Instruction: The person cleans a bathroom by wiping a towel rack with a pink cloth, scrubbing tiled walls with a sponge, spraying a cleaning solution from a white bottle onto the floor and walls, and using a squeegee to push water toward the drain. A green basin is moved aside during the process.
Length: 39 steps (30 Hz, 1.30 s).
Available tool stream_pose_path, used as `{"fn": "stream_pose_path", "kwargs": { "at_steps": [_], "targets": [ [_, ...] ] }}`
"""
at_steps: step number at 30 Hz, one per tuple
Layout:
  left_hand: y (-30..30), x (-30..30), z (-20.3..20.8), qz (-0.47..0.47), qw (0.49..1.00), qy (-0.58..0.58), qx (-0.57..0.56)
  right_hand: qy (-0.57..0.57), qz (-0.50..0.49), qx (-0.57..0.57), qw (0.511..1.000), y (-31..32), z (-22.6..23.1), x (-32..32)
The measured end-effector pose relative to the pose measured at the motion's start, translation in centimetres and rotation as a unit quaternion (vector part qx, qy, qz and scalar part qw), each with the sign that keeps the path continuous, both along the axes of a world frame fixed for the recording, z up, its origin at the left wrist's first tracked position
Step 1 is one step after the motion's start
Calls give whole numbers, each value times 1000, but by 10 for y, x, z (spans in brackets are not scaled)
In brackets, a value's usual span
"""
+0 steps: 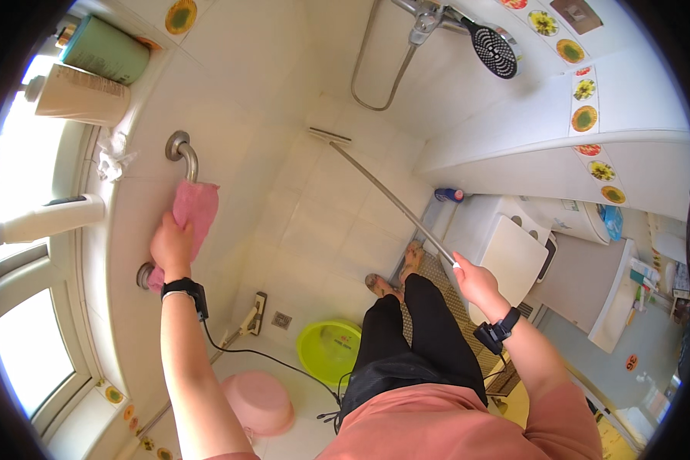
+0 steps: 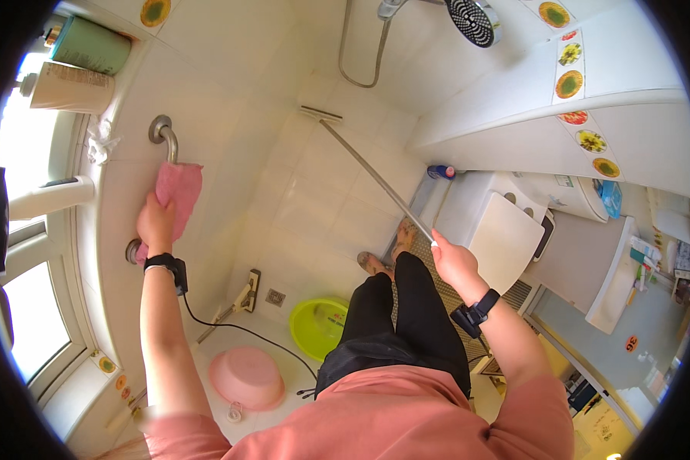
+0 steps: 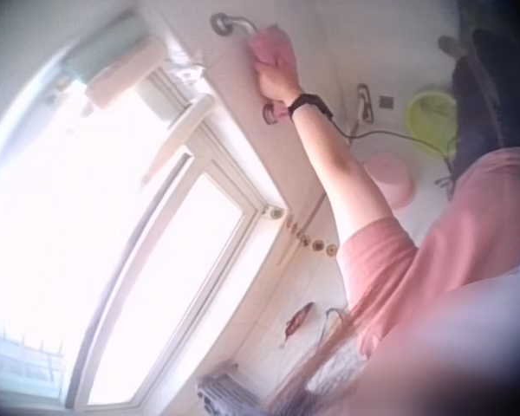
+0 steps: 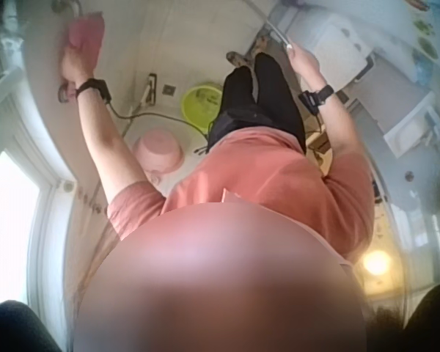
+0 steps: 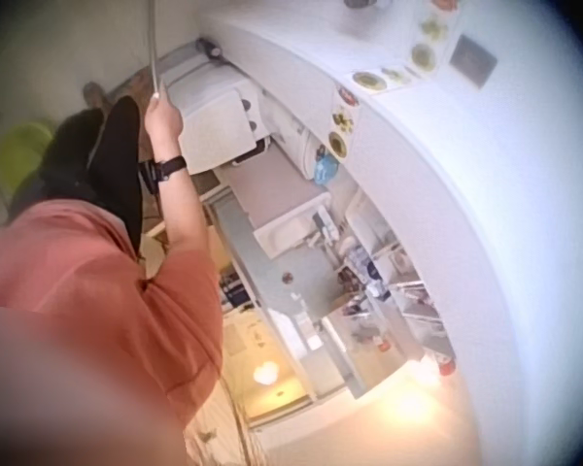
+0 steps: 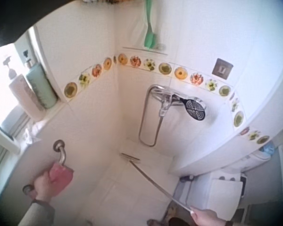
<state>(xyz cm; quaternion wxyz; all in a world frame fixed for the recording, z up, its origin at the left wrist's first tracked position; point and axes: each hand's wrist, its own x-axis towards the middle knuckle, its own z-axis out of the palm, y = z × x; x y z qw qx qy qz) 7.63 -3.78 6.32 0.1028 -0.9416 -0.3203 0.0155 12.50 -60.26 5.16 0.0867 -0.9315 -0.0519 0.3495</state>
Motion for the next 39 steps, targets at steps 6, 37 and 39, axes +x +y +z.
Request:
{"fn": "stream_pose_path", "kwargs": {
  "at_steps": [6, 37, 39],
  "targets": [
    [2, -1, -5, -2, 1000, -10, -6, -88, -41, 0, 995, -24, -54, 38],
    [-3, 1, 2, 9, 1000, -20, -17, 50, 123, -24, 991, 4, -36, -82],
    [-3, 1, 2, 9, 1000, -18, -15, 61, 137, -7, 989, -9, -24, -88]
  ]
}}
